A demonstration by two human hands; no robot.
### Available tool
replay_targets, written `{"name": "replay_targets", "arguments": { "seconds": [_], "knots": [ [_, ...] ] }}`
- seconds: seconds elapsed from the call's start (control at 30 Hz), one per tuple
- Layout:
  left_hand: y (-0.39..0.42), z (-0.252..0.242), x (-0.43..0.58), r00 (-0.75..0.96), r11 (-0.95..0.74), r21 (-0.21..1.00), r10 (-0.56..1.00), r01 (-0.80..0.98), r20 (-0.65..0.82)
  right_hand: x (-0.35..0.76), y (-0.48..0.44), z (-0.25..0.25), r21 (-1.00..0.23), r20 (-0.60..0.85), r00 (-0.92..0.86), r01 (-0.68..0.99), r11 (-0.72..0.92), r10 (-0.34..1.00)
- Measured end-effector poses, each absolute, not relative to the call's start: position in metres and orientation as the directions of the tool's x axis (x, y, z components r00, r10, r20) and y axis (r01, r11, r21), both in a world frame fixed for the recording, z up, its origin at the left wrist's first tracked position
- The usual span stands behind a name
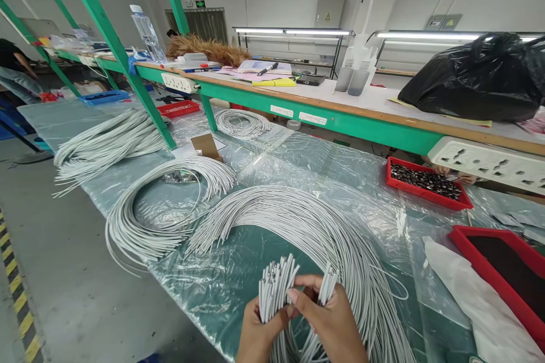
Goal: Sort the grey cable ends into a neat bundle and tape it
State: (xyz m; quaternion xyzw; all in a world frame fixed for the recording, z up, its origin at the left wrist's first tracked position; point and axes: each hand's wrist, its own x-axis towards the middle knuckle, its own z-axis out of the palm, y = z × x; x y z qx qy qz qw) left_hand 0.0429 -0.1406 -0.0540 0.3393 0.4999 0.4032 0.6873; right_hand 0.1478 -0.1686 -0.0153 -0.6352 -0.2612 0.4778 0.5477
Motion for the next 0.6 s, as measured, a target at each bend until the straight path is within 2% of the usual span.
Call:
{"name": "replay_targets", "arguments": {
  "seconds": [0.3, 0.5, 0.6],
  "knots": [
    [-0.137, -0.062, 0.041, 0.126, 0.441, 0.880, 0.897, -0.176, -0.424, 0.149, -0.170, -0.018, -0.957, -0.288, 0.411, -0.160, -0.243, 0.865],
    [-0.137, -0.059, 0.039, 0.114, 0.459, 0.881, 0.887, -0.114, -0.448, 0.153, -0.173, -0.033, -0.932, -0.357, 0.506, -0.247, -0.265, 0.785],
    [-0.136, -0.061, 0.039, 0.141, 0.451, 0.885, 0.889, -0.115, -0.435, 0.151, -0.172, -0.033, -0.955, -0.272, 0.490, -0.247, -0.167, 0.828]
  ]
}}
